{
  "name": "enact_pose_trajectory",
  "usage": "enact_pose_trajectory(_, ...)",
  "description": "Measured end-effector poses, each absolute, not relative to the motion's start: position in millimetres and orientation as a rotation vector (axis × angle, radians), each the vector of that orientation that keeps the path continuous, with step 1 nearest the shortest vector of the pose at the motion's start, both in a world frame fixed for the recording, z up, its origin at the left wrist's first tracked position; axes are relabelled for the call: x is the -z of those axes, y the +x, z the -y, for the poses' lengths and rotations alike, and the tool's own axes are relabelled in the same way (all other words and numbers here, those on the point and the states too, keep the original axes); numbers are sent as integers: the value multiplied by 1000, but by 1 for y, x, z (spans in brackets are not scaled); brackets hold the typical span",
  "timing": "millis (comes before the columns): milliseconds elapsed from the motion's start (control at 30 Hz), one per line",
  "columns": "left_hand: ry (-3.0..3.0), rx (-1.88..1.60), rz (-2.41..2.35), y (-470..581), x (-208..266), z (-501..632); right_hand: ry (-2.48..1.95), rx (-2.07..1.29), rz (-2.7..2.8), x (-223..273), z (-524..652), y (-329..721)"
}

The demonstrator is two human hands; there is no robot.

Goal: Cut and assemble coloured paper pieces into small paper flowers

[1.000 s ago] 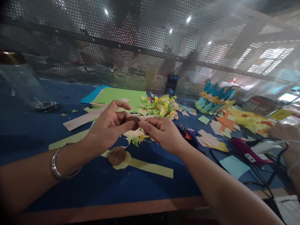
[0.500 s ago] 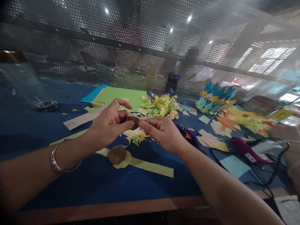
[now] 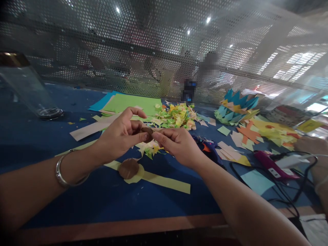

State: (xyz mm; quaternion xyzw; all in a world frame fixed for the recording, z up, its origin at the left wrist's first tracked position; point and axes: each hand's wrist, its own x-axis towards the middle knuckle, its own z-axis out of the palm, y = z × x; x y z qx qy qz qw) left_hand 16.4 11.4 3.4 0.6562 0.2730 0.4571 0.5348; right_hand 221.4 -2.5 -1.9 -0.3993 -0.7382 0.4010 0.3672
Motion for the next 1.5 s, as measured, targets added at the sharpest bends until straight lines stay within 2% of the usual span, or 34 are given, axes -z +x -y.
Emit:
enact_pose_trajectory(500, 1581, -1088, -675, 19, -2, -9, -1163, -873, 1857, 4, -1, 220)
enact_pose_trajectory(733, 1529, -1045, -668, 19, 1, -8, -1082, -844, 1878, 3, 0, 216)
enact_pose_trajectory(1033, 1106, -1057, -783, 30, 0, 1, -1005, -803, 1777, -2, 3, 215)
enact_pose_trajectory(1500, 1507, -1112, -837, 21, -1, -5, -1114, -798, 1971, -6, 3, 221)
